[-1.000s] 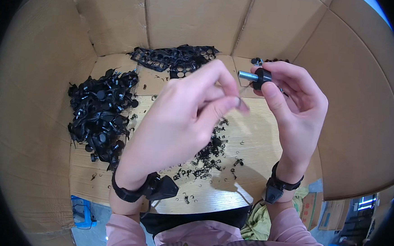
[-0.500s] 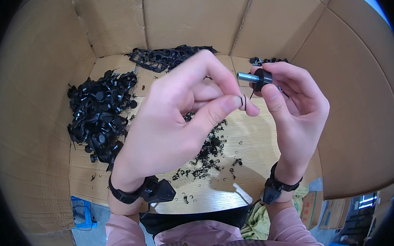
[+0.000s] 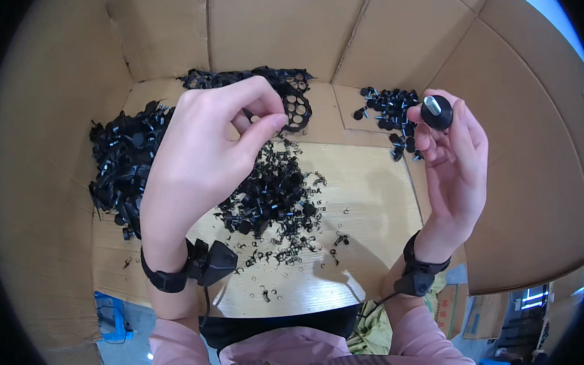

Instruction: The recorder threads small black plastic rings from a container onto a thin wire while holding a knob assembly.

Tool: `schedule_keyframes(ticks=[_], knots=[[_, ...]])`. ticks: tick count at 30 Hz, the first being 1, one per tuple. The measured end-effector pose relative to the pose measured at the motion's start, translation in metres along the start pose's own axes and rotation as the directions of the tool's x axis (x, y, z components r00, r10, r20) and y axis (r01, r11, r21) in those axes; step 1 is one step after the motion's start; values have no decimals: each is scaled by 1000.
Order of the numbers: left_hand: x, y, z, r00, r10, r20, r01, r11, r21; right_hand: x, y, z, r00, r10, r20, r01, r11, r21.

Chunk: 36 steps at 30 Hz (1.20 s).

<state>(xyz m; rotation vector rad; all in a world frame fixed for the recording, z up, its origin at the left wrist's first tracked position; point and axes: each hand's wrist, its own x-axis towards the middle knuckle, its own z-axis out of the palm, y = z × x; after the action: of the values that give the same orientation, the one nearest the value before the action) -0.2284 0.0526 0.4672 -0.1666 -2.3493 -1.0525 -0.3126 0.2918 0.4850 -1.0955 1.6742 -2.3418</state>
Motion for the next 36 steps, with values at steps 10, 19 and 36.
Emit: schedule_keyframes(ticks=[10, 19, 36], knots=[[1, -28, -4, 966, -138, 220, 123, 989, 78, 23, 34, -36, 962, -182, -202, -73, 542, -837], [4, -47, 2, 992, -18, 123, 1, 991, 133, 28, 87, -5, 933, 284, 223, 36, 541, -840], [10, -49, 11, 990, 135, -42, -127, 982, 143, 31, 135, 11, 883, 297, 364, 96, 644, -759]])
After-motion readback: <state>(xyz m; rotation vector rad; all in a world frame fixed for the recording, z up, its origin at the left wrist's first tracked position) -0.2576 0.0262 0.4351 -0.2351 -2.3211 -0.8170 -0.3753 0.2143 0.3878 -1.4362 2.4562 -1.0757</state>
